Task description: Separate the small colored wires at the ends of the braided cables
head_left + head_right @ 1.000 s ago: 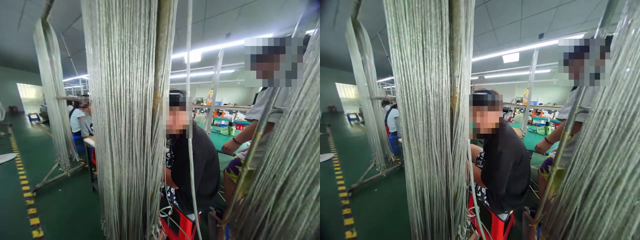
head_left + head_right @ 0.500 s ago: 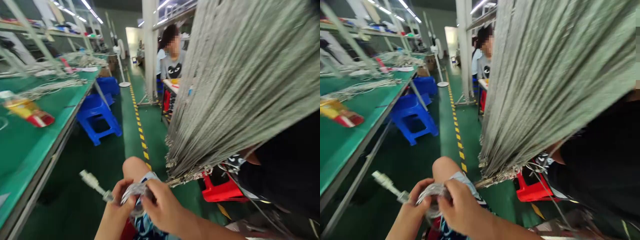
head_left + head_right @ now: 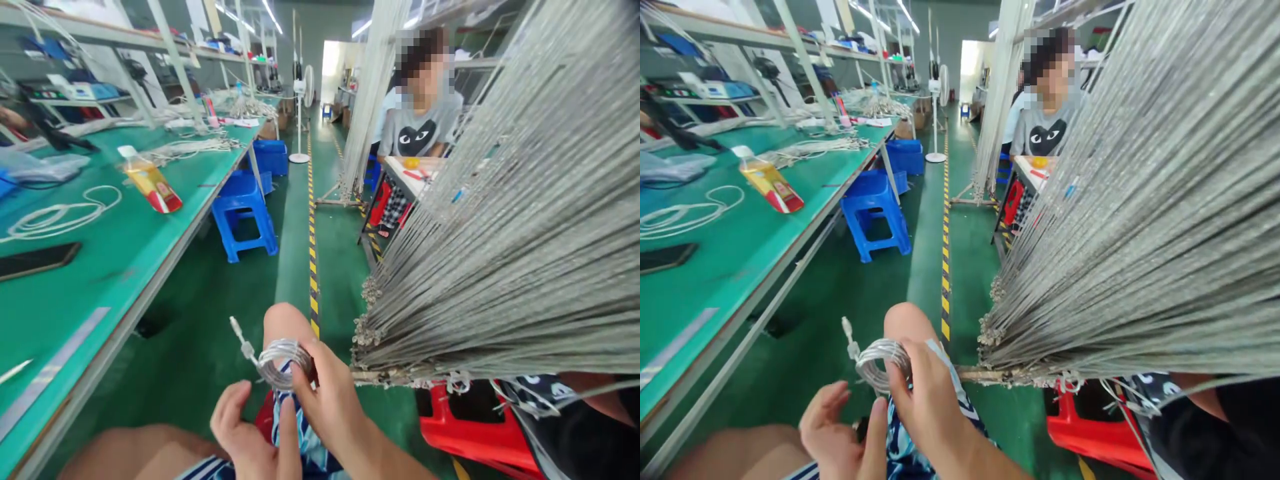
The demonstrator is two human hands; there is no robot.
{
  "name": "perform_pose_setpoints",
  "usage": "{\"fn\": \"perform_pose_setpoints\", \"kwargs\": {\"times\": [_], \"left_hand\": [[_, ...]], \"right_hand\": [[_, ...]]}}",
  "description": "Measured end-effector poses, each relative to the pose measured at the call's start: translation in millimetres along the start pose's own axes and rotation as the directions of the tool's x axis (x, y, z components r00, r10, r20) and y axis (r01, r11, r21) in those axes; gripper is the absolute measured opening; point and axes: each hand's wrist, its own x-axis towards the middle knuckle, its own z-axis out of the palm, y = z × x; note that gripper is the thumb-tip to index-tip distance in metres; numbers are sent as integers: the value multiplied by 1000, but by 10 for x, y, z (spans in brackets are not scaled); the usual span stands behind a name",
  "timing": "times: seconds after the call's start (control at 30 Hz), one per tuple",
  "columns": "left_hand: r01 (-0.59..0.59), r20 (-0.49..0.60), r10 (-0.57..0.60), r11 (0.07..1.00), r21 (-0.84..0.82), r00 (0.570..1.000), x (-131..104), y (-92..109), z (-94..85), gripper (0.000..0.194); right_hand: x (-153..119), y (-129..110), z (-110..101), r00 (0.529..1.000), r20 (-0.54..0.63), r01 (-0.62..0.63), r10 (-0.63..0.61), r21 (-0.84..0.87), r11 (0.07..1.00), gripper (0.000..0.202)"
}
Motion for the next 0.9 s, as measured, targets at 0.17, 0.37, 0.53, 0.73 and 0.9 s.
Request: {"fn": "perform_pose_setpoints", "kwargs": {"times": [0.17, 0.37, 0.53, 0.73, 0.9], "left_hand": [[-312, 455, 239, 946, 92, 858, 426, -77, -202, 39], [-116, 261, 73, 981, 153, 963, 351, -202, -209, 31], [-162, 248, 125, 977, 137, 961, 235, -145, -177, 39], [-202, 246, 158, 965, 166, 956, 224, -149, -143, 27], [-157, 267, 119, 980, 125, 956, 289, -207, -174, 21]], "right_hand": [[28, -83, -95, 951, 211, 248, -224, -92, 964, 42], [-211, -189, 76, 998, 50, 27, -24, -49, 998, 48], [-261, -171, 138, 992, 59, 119, -113, -121, 986, 49], [-257, -77, 60, 973, 79, 229, -217, -205, 952, 45], [-257, -25, 53, 957, 142, 285, -252, -311, 907, 39]]}}
